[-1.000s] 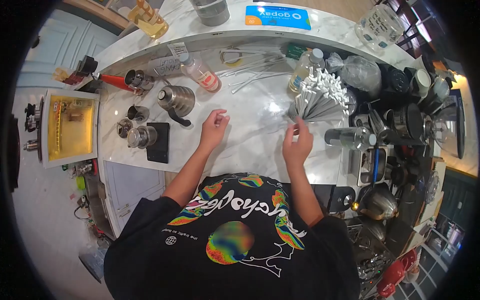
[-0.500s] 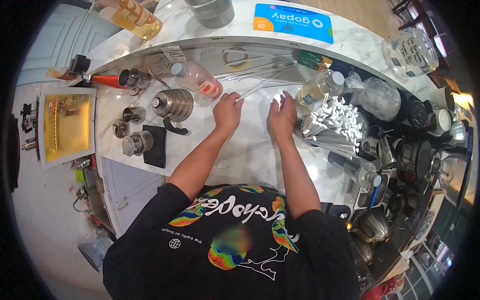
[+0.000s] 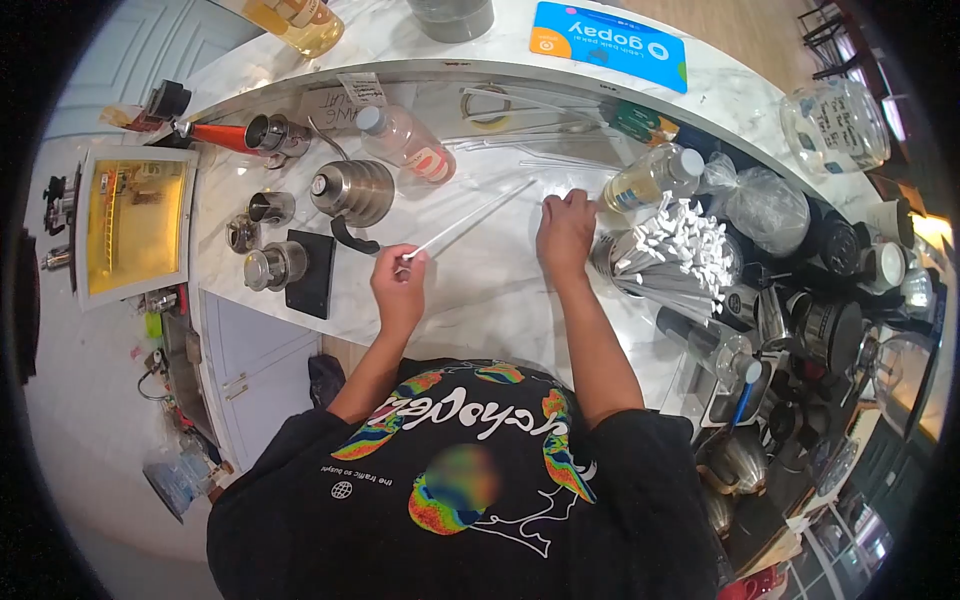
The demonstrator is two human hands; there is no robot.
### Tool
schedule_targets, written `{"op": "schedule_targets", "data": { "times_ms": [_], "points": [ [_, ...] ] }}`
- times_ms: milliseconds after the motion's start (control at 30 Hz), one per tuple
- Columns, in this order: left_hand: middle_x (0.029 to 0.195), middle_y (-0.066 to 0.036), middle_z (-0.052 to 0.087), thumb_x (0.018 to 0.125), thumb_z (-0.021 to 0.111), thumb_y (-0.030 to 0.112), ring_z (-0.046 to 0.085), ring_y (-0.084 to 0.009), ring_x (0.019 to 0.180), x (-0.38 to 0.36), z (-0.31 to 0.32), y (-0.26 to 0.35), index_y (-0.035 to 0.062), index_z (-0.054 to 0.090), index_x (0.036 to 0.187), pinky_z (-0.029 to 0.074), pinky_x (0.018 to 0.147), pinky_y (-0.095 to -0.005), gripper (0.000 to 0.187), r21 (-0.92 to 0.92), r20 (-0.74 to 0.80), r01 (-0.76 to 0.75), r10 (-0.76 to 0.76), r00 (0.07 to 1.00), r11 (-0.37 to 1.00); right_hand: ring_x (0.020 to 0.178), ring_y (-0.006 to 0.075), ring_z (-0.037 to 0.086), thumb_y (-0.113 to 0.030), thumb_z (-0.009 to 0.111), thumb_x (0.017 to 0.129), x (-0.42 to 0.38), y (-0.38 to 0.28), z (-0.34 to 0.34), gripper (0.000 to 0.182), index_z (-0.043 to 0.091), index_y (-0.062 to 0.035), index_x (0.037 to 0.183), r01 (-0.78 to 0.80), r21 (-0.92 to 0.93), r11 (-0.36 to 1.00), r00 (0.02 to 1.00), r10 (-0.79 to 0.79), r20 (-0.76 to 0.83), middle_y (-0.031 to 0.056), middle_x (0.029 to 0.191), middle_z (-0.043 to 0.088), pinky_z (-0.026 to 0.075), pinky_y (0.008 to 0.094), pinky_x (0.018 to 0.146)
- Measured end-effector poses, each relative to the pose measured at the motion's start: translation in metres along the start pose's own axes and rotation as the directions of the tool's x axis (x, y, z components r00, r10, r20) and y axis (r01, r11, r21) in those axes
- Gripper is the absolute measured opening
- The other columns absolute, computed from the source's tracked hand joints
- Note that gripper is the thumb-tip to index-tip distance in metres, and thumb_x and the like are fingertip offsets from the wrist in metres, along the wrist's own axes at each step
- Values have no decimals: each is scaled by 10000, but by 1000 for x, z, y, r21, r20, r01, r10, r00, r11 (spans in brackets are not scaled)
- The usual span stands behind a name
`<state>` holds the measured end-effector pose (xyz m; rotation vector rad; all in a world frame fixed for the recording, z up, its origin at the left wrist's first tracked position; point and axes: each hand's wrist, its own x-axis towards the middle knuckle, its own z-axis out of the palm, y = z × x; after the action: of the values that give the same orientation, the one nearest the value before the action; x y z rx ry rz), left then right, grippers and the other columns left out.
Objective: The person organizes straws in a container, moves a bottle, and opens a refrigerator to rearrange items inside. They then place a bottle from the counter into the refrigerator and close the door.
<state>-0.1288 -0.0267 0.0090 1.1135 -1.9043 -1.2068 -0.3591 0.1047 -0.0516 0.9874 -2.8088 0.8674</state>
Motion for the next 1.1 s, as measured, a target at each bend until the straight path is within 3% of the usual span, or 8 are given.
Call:
{"op": "schedule_targets", "data": {
  "times_ms": [100,200,367,533,567,667,833,1100],
  "points": [
    [1072,-32,587,979,669,13,568,-80,902,-5,-20,13,36,598,1096,473,700,-213,139,-185,-1,-45,46,999,982,1040,373,562,-132,663,931,-40,-8,-10,113,702,-59,1008,12,-15,1000,997,-10,74,142,1102,605,468,466,918],
    [1106,-49,584,978,658,9,573,-84,917,3,-31,34,30,589,1097,481,705,-219,139,-287,-83,-278,265,961,917,1050,381,565,-122,655,935,-80,-2,-19,97,701,-61,993,5,28,1000,998,-6,56,147,1097,622,469,473,932],
    [1203,-211,677,1001,626,71,616,-110,782,2,-49,77,28,552,1115,508,683,-243,142,-390,-157,-301,259,953,870,940,388,621,-68,619,938,-121,-6,-77,151,682,-13,1064,-263,305,915,943,176,284,186,946,695,514,468,861],
    [1103,-178,703,1029,586,76,602,-108,775,1,-56,105,47,542,1118,497,668,-243,104,-382,-239,-404,334,912,831,841,329,658,-53,630,933,-132,0,-146,301,689,-25,1227,-382,431,818,875,169,454,170,912,707,530,416,813],
    [1093,-174,705,1033,580,81,597,-108,771,2,-58,112,50,538,1121,492,664,-242,102,-392,-269,-415,329,905,821,784,212,615,-38,665,940,-137,10,-152,389,666,-51,1329,-263,366,893,905,97,414,103,902,696,507,341,766],
    [1048,-176,715,1029,600,95,608,-114,757,6,-64,128,38,534,1138,510,665,-240,140,-432,-332,-465,344,879,772,822,274,635,-52,674,917,-135,7,-198,386,673,-38,1303,-307,389,869,914,155,376,132,910,704,517,365,792],
    [1027,-139,696,1051,582,119,558,-102,739,6,-63,153,50,514,1164,467,651,-229,149,-385,-350,-575,462,814,722,859,106,666,-3,663,944,-125,15,-246,370,659,-21,1313,-271,684,677,953,287,94,72,1016,755,532,284,810],
    [1042,-122,699,1077,553,114,541,-75,733,-19,-37,165,56,495,1209,454,630,-206,156,-365,-219,-538,491,843,760,865,180,745,-31,722,926,-90,23,-215,234,706,12,1156,-32,608,793,871,320,-372,112,1052,776,557,307,796]
  ]
}}
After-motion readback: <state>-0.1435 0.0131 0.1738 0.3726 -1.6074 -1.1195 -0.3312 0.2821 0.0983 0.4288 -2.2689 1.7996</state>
